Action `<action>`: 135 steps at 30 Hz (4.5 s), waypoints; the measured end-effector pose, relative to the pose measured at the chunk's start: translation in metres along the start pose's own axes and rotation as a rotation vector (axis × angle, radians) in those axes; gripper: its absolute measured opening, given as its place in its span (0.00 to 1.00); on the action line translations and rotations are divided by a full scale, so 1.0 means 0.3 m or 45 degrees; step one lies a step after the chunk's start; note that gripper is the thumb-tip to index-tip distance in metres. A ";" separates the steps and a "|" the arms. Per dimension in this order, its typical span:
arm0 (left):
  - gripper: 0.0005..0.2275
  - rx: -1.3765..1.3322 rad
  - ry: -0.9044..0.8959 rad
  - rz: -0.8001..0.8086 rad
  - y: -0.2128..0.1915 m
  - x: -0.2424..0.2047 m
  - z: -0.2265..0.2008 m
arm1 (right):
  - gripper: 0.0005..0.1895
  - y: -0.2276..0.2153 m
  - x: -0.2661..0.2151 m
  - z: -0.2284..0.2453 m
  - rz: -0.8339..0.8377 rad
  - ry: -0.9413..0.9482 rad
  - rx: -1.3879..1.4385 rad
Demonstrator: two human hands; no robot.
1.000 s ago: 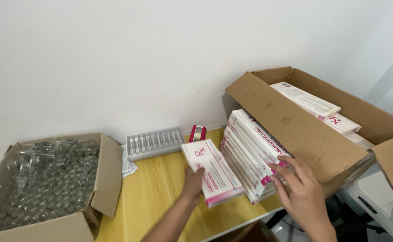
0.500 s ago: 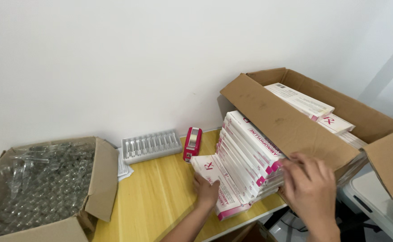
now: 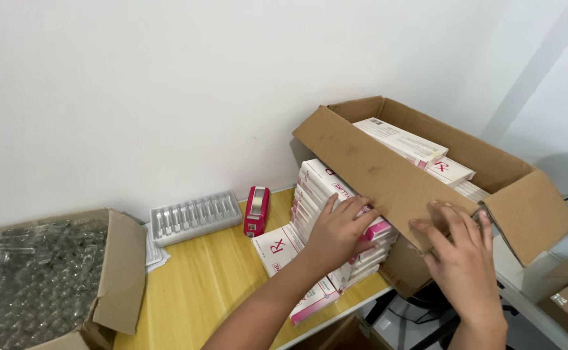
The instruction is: The person packs small glass vials into plastic trays and then into white and pink boxes labeled Aminophylline. The person uses a tape dispenser to seal the boxes and stacks them on the table. The person also handles bubble wrap and empty trays during the process.
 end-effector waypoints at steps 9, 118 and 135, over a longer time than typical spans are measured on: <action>0.14 0.414 0.323 -0.045 -0.081 -0.083 0.035 | 0.34 0.094 -0.071 0.008 -0.324 -0.102 -0.179; 0.24 -0.656 -1.191 -0.401 0.096 -0.509 0.123 | 0.19 0.384 -0.066 0.194 -0.192 -0.142 0.177; 0.26 -1.698 -1.448 -0.344 0.164 -0.360 0.087 | 0.14 0.373 -0.130 0.264 -0.415 -0.526 0.321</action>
Point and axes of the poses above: each hand's wrist, its own x-axis towards the middle knuckle, its own y-axis out of the palm, z = x × y, the point moved 2 cm from there along x, towards the middle knuckle, and after that the axes turned 2 degrees about y, right-handed, at the moved point
